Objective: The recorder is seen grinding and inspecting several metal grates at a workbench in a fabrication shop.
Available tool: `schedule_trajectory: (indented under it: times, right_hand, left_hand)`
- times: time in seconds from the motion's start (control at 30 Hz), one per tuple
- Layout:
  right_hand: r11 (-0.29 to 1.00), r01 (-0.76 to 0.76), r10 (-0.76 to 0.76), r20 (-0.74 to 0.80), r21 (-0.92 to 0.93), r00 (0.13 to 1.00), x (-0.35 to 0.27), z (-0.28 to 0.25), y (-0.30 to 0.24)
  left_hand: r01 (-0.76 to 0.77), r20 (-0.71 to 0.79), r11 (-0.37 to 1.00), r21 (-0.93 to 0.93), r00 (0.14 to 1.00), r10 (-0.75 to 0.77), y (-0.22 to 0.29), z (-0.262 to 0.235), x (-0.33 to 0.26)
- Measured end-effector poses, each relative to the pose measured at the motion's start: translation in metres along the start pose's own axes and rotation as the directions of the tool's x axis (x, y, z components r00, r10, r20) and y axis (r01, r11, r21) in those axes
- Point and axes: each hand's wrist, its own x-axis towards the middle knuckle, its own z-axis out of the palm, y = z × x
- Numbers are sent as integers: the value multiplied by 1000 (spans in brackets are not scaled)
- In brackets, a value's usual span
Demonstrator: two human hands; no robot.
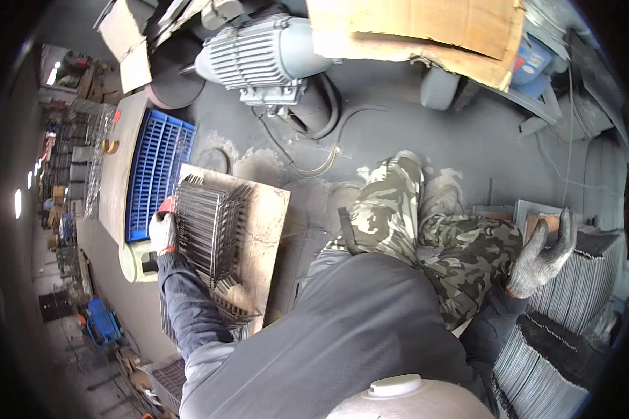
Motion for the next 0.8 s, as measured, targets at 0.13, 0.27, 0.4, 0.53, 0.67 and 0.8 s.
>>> schedule_trajectory:
  times: [0.13, 0.27, 0.4, 0.53, 0.67, 0.8]
  right_hand:
    - [986, 62, -87, 168, 152, 982, -7, 15, -8]
    - [840, -193, 2, 354, 507, 935, -18, 33, -49]
    - [521, -414, -192, 575, 746, 795, -26, 82, -116]
    - [658, -291, -222, 548, 694, 807, -36, 112, -181]
    - [134, -751, 123, 742, 646, 660, -33, 144, -141]
    - [199, -871, 417, 765, 450, 491, -21, 147, -79]
  left_hand:
    - [-80, -162, 996, -31, 984, 74, 68, -57, -21]
    - [-229, -47, 967, -109, 973, 225, 211, -105, -65]
    - [-565, -22, 818, -108, 824, 566, 335, -105, -111]
    - [-861, -132, 375, -343, 440, 888, 440, -66, -153]
    - [-840, -393, 406, -359, 531, 751, 480, 4, -151]
    - [-239, 130, 595, -767, 850, 510, 454, 127, -139]
